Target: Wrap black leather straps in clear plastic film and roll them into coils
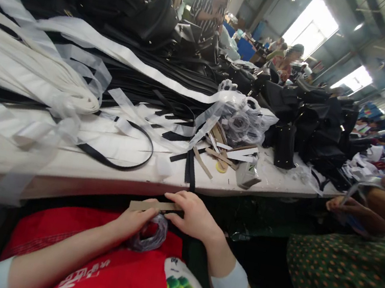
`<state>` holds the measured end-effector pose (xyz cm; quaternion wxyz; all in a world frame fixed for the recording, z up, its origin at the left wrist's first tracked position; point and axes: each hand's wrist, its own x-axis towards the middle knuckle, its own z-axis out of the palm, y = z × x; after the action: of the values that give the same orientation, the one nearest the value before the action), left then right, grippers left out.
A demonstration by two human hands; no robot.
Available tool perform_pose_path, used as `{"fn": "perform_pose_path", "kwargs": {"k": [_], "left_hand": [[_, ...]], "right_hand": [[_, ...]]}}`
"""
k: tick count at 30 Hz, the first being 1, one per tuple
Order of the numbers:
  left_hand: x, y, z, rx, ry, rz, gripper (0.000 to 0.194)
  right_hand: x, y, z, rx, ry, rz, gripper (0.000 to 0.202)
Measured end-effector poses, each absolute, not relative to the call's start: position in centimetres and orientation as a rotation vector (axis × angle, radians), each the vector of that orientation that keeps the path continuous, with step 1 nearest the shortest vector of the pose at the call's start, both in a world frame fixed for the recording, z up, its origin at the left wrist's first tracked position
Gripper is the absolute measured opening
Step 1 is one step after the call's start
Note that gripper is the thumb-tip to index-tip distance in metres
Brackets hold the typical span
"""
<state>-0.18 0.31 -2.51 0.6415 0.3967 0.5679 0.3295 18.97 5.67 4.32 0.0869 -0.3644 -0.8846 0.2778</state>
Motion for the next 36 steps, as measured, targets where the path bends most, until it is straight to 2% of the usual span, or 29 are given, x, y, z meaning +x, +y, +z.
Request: {"fn": "perform_pose_path", "kwargs": {"k": [3, 5, 12, 17, 20, 26, 32, 36], "left_hand": [[0.2, 0.2, -2.9, 0.898, 1.279, 0.699, 0.034], [0.3, 0.1, -3.1, 0.893, 1.267, 0.685, 0.038], [0.4, -0.2, -3.5, 0.898, 1.249, 0.708, 0.043], [0.3, -0.4, -2.9, 0.918, 1.229, 0.728, 0.049], [0.2, -0.4, -2.6, 0.919, 1.238, 0.739, 0.050], [0.2, -0.1, -2.8, 0.920, 1.271, 0.768, 0.051], [0.1, -0.4, -3.0, 0.880, 1.291, 0.715, 0.052], [0.2, -0.7, -2.7, 0.870, 1.287, 0.712, 0.049]], "right_hand": [[18.3, 4.7, 3.0, -1.105, -2.778, 0.747, 0.030], [18.2, 4.4, 2.4, -1.127, -2.789, 0.694, 0.030], [18.0, 3.8, 3.4, -1.085, -2.787, 0.866, 0.035], [18.3, 3.8, 4.0, -1.145, -2.852, 0.726, 0.023], [19.3, 4.1, 6.0, -1.208, -2.707, 0.750, 0.027], [20.6, 3.9, 9.7, -1.224, -2.674, 1.143, 0.026], [20.4, 3.4, 9.9, -1.396, -2.680, 1.194, 0.028], [20.6, 3.4, 10.5, -1.540, -2.661, 1.072, 0.032]]}}
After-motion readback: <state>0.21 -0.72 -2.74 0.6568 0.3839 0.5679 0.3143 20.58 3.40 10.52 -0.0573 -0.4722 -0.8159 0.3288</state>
